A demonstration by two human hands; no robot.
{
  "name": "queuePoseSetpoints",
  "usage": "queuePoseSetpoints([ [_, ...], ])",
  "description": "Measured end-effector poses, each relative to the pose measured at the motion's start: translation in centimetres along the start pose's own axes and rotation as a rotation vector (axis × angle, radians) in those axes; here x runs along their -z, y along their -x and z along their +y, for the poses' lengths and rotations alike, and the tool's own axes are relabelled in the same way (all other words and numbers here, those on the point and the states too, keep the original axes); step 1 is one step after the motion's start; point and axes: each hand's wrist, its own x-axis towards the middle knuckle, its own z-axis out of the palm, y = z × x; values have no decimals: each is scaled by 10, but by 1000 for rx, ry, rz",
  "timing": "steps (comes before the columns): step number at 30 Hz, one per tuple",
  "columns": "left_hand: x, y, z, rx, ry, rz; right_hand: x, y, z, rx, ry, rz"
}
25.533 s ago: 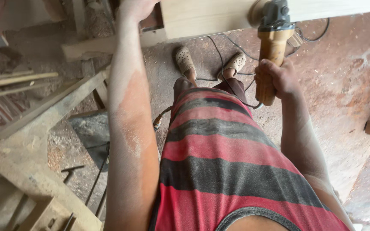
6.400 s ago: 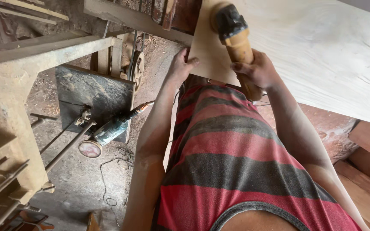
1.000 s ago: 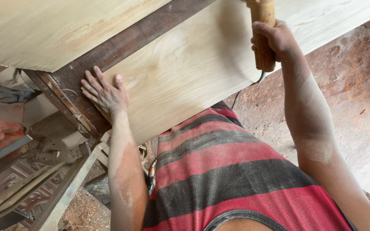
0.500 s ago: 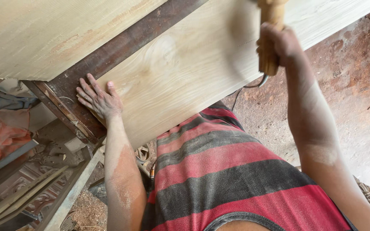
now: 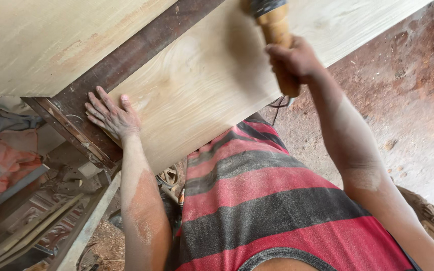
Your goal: The person uses an orbital sander to smooth the surface of a large wooden plank on a workbench. They move the sander back and forth across the plank while holding it steady with their other hand.
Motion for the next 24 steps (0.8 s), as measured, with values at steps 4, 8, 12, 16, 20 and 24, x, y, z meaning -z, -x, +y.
queuePoseSetpoints([
  [4,-3,1,-5,2,1,4,52,-2,-10,-4,56,93],
  [8,-5,-3,-3,-22,-6,22,84,-7,-18,32,58,155],
  [12,-10,-5,-8,-27,-12,28,85,3,-8,84,-23,148],
  [16,-15,-6,-11,-23,-24,39,49,11,3,13,73,32],
  [20,-13,-5,-11,-18,-36,24,-30,26,24,-26,87,-113],
  [24,-10,-4,-7,-15,-38,34,-96,45,26,29,281,-194],
])
